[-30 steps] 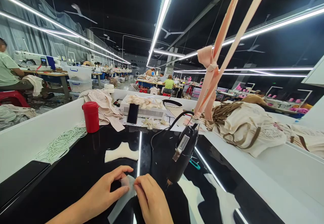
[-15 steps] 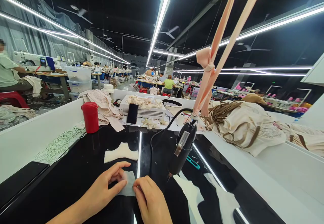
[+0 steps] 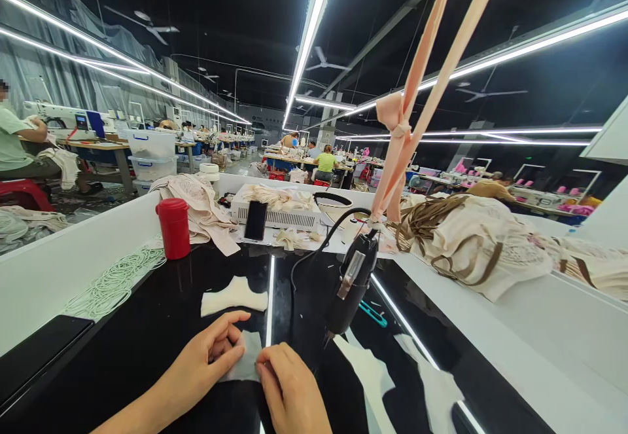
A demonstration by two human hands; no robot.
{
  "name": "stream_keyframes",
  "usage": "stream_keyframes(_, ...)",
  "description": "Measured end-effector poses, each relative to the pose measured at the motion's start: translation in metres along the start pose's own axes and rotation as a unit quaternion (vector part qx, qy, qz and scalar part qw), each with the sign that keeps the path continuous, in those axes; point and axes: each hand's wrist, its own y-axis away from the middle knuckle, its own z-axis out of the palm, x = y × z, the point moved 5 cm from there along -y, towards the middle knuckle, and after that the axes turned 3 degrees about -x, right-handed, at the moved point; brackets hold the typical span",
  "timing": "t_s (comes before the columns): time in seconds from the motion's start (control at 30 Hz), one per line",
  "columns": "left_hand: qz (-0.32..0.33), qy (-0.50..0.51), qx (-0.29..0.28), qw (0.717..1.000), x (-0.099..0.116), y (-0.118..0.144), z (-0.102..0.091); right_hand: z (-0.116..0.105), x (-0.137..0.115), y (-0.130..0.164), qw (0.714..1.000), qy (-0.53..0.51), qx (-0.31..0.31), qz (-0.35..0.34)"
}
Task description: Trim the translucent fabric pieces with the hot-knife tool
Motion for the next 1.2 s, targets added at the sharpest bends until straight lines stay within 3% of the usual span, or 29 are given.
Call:
stream_keyframes(0.63, -0.016, 0.005, -0.004, 1.0, -0.005, 0.0, 0.0, 0.001, 0.001, 0.001, 0.999, -0.001, 0.034, -0.015)
stream_keyframes(0.9, -0.016, 0.014, -0.004, 1.0, -0.006, -0.002, -0.002, 0.002, 0.002, 0.0, 1.0, 0.001, 0.012, 0.0)
stream_keyframes(1.2, -0.002, 0.036, 0.013, 0.999, 0.003, -0.003, -0.008, -0.006, -0.012, -0.005, 1.0, -0.006, 0.018, 0.004)
